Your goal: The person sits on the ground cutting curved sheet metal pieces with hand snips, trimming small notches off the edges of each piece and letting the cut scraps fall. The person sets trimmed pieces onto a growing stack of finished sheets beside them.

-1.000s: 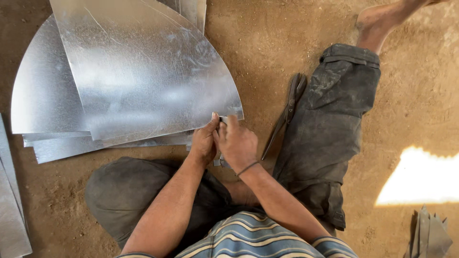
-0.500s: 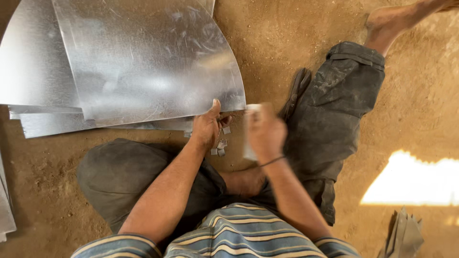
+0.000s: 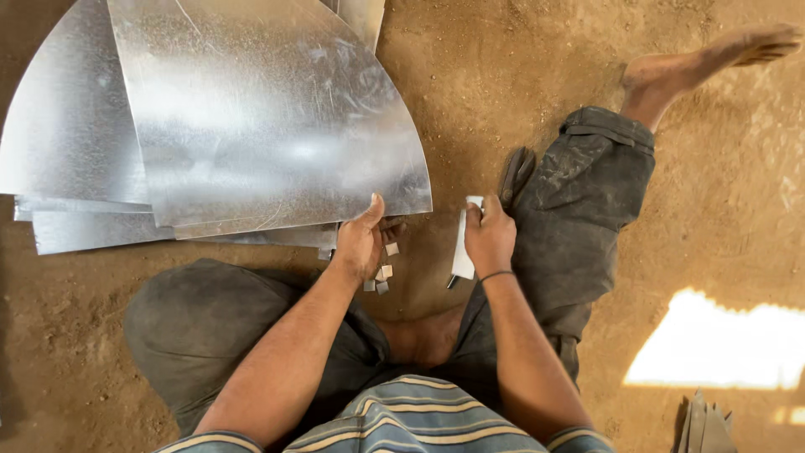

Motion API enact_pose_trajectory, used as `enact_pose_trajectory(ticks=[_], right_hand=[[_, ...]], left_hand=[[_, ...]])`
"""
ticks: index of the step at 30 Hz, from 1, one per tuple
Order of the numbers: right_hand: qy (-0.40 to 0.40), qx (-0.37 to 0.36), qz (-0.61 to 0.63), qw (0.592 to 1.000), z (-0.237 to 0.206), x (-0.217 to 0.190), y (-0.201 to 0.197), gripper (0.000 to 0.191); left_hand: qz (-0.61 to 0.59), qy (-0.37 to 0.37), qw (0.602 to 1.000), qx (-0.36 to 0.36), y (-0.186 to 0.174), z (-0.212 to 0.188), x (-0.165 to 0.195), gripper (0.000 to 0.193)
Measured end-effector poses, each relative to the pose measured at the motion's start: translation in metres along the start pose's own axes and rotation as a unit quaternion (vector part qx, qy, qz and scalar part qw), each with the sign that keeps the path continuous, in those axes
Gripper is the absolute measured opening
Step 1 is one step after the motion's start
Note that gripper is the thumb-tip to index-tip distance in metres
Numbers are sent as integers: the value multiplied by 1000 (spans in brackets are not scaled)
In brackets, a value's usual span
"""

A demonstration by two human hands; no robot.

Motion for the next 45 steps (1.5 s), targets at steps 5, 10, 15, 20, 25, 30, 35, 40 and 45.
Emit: enact_pose_trajectory(ticks=[5,10,15,20,25,30,35,40,45], right_hand=[[51,25,91,994,-5,26,1,47],[115,1,-72,991,-51,21,-3,92],[227,-106,-22,968,-66,42,4,101],[238,-125,46,962,-67,53,-16,65],[190,-77,251,946,-81,48,-36,15],[98,29,484,869,-79,46,-91,10],[65,-230,680,693,-123,23,-101,35],[89,-274,697,656,-175,8,-59,21],[70,-252,677,688,-193,28,-37,56]], left_hand=[[31,82,995,-53,8,1,14,38],[38,83,994,-54,14,-1,18,36],[44,102,992,-64,24,-12,21,33],[25,110,992,-59,38,-19,26,25],[43,46,995,-75,58,-27,30,19],[55,68,988,-127,91,-39,31,24],[83,115,966,-217,118,-38,34,44],[143,120,970,-154,104,-2,37,42],[148,78,969,-181,114,13,22,34]])
Point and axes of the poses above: each hand's wrist, its own z-axis towards the middle knuckle, its own y-axis out of the palm, x = y × z, the point moved 7 cm from there along z, towards the middle knuckle, and after that the axes turned 8 degrees about -x, right-handed, at the moved point
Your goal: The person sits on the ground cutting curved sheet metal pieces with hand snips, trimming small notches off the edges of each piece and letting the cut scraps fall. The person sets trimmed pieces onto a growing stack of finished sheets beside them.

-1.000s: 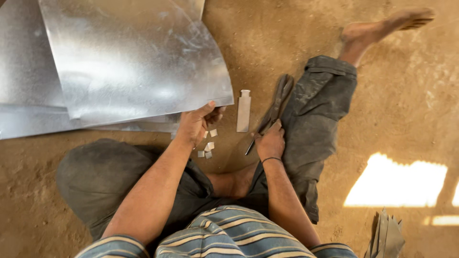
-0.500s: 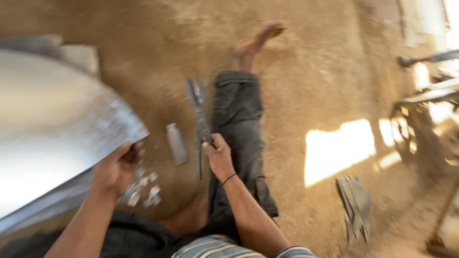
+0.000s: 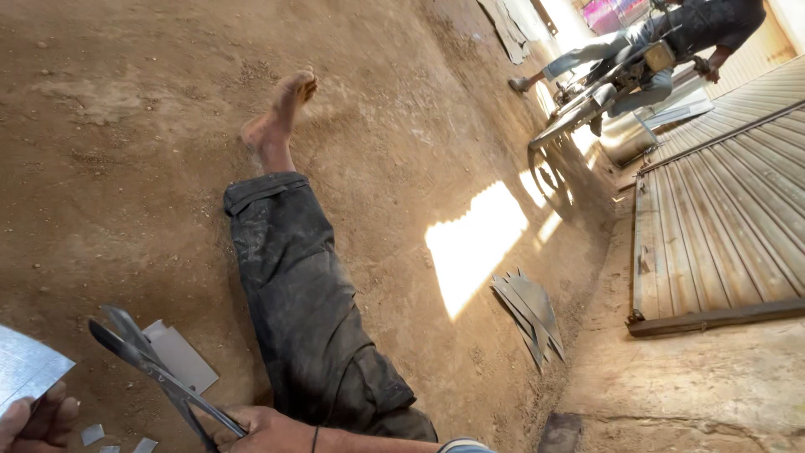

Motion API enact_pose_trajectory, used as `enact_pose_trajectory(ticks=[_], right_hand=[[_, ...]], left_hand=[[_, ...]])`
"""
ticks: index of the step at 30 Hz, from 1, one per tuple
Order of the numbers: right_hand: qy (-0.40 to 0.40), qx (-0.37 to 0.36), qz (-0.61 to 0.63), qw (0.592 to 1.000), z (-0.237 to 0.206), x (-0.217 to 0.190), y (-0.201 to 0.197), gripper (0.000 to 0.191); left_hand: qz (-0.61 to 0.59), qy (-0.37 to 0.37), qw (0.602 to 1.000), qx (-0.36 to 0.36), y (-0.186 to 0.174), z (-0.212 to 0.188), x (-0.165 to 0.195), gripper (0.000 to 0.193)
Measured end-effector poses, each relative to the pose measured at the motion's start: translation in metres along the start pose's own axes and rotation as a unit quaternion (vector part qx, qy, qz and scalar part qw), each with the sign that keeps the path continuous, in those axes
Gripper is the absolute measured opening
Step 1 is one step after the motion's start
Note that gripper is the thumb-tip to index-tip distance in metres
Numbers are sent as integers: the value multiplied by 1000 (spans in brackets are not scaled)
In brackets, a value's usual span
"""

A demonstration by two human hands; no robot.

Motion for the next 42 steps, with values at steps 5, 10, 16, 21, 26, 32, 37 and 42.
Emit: enact_pose_trajectory(ticks=[5,10,16,21,26,32,37,42], right_hand=[[20,41,-73,996,21,26,6,38],[13,39,-188,981,40,38,28,42],[50,75,-167,982,67,53,36,61],[40,86,-222,970,80,56,41,64],[28,92,-305,948,82,53,43,62],[52,94,-285,953,85,56,47,65],[11,112,-354,928,85,55,51,57],[34,127,-494,859,86,57,43,19]], left_hand=[[-128,64,990,8,-14,-10,11,43],[-110,23,985,133,-56,-22,13,25],[-119,51,987,99,-73,-13,11,26],[-128,26,985,111,-95,-11,-1,24],[-126,6,985,119,-103,-12,-7,17],[-123,10,984,126,-105,-15,-6,14],[-118,-11,985,128,-106,-17,-9,16],[-140,1,982,125,-106,-16,-10,17]])
Point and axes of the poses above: each hand's wrist, its own z-axis towards the middle knuckle, its own y-axis out of the palm, x = y × z, the point moved 7 cm from there along z, towards the middle knuckle, and after that the axes turned 8 degrees about -x, right-handed, at the moved point
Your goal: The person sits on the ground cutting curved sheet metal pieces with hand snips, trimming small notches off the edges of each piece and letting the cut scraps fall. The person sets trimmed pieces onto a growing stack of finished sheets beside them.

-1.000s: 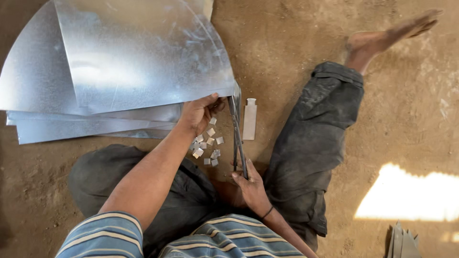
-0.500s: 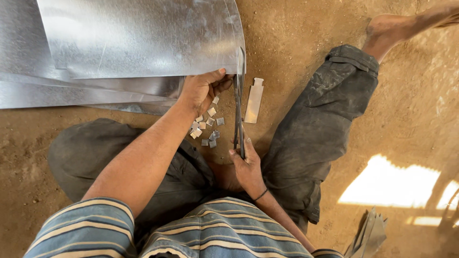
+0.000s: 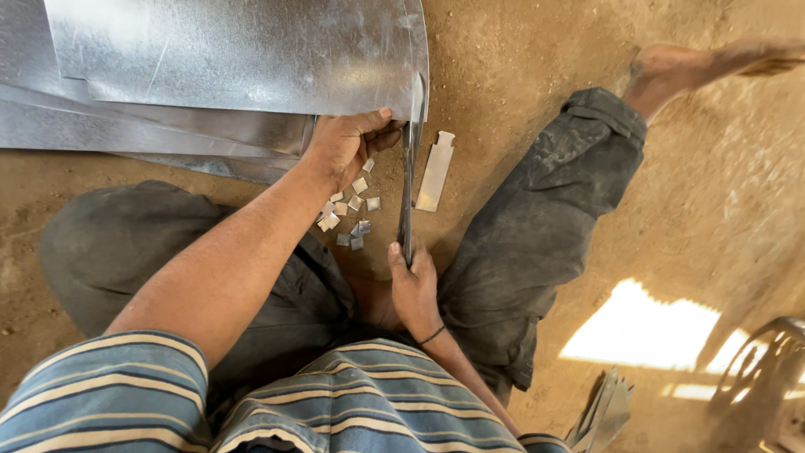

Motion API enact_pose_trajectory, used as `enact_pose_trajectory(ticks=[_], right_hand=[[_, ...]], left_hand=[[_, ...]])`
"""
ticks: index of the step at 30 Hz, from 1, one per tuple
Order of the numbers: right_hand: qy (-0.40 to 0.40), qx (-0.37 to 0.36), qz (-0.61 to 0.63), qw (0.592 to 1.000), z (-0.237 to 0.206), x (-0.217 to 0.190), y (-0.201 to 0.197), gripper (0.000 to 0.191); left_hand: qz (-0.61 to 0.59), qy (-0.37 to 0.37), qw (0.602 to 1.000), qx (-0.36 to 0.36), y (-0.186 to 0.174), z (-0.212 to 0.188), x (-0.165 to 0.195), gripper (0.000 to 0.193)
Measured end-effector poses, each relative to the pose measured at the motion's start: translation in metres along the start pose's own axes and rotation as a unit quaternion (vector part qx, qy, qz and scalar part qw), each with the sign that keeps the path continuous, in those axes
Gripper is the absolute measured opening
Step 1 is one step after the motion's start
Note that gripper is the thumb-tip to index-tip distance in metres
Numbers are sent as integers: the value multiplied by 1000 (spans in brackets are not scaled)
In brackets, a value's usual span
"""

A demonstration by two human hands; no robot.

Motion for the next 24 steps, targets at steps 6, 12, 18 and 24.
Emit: enact_pose_trajectory(ticks=[6,12,18,24], right_hand=[[148,-34,224,963,3,25,18,29],[92,-16,112,989,10,18,18,22],[93,-19,135,986,11,21,23,15],[69,-21,162,984,12,26,26,21]], left_hand=[[1,11,1000,-8,0,1,3,18],[-7,12,1000,-12,-1,0,2,18],[-3,6,1000,-1,-8,1,-3,17],[1,9,1000,-11,-2,-4,-1,18]])
Point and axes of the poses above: each hand's wrist, its own z-axis towards the middle knuckle, its own y-axis out of the palm, x = y × z, the point moved 7 cm from there along z, towards the middle knuckle, and after that the axes turned 8 degrees about -x, right-handed, at the moved point
